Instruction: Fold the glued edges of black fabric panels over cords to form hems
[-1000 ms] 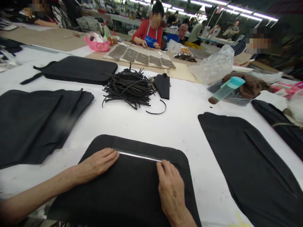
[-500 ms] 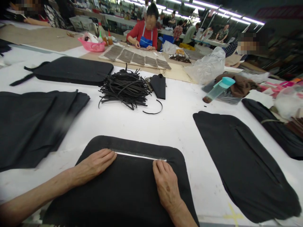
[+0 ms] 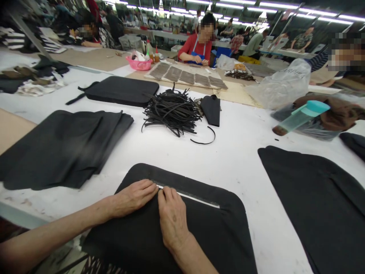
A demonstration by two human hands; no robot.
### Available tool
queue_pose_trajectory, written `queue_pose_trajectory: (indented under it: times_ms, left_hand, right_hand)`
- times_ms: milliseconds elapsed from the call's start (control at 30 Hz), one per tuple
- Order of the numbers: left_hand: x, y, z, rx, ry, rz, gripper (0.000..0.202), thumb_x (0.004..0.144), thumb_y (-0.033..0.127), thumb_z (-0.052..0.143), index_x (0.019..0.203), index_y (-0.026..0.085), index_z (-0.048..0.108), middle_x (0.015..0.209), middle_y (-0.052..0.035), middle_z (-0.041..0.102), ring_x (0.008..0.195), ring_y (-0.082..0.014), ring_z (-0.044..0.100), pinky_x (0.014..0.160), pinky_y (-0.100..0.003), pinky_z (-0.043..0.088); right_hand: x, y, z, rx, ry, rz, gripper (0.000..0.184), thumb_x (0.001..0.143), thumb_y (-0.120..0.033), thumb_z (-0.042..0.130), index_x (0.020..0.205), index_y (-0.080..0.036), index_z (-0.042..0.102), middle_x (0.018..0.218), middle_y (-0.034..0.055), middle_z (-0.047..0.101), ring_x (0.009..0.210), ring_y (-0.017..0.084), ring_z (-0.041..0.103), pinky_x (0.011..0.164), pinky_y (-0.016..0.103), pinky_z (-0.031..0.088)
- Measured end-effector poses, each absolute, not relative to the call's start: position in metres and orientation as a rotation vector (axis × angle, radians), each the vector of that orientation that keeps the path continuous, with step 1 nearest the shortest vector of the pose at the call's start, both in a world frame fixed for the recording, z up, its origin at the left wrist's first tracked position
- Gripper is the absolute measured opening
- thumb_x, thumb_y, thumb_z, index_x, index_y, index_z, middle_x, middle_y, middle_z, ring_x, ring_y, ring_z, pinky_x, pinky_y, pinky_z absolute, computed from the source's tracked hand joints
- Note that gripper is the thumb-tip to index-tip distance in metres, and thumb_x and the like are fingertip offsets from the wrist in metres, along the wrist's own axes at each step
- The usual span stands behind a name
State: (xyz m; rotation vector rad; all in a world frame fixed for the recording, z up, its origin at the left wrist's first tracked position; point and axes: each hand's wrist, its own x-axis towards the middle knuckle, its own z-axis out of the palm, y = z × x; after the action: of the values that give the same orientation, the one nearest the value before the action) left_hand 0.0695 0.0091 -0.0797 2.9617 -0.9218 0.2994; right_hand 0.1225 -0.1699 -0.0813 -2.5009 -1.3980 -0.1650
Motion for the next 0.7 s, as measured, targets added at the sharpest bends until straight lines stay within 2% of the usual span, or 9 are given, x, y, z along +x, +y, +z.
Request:
queue_pose_trajectory:
  times_ms: [133,267,433,700]
  left_hand:
    - [0.065,0.018,-0.079,2.865,-0.726,0.386,0.025,0.089,0.009,0.037,0.107,0.006,0.052,0.095,-0.0111,0.059,0.091,-0.0187,0.052,0.083,-0.032,0.047]
    - [0.056,0.031,-0.081,2.841,-0.463,0.405,0.024,0.089,0.010,0.035,0.100,0.010,0.056,0.096,-0.0099,0.059,0.091,-0.0183,0.051,0.082,-0.032,0.048]
    - [0.048,0.038,-0.087,2.947,-0.519,0.386,0.024,0.090,0.011,0.036,0.105,0.009,0.054,0.100,-0.0110,0.058,0.094,-0.0195,0.050,0.081,-0.033,0.048]
    - [0.048,0.036,-0.086,3.029,-0.577,0.234,0.027,0.089,0.011,0.036,0.112,0.006,0.050,0.103,-0.0120,0.057,0.091,-0.0204,0.050,0.082,-0.035,0.046]
  right_hand:
    - [0.124,-0.160,-0.092,-2.508,-1.490,-0.195,0.030,0.079,-0.001,0.046,0.106,-0.013,0.055,0.094,0.0089,0.057,0.087,0.021,0.053,0.075,0.033,0.049]
    - [0.125,-0.162,-0.093,-2.472,-1.501,-0.259,0.031,0.079,0.000,0.043,0.105,-0.013,0.055,0.097,0.0101,0.057,0.088,0.022,0.053,0.075,0.033,0.049]
    - [0.125,-0.158,-0.087,-2.453,-1.497,-0.275,0.036,0.078,0.002,0.040,0.107,-0.014,0.054,0.096,0.0105,0.058,0.085,0.023,0.052,0.071,0.034,0.048]
    - [0.125,-0.144,-0.087,-2.460,-1.528,-0.246,0.030,0.079,-0.001,0.042,0.102,-0.014,0.056,0.091,0.0091,0.057,0.080,0.022,0.050,0.068,0.035,0.045]
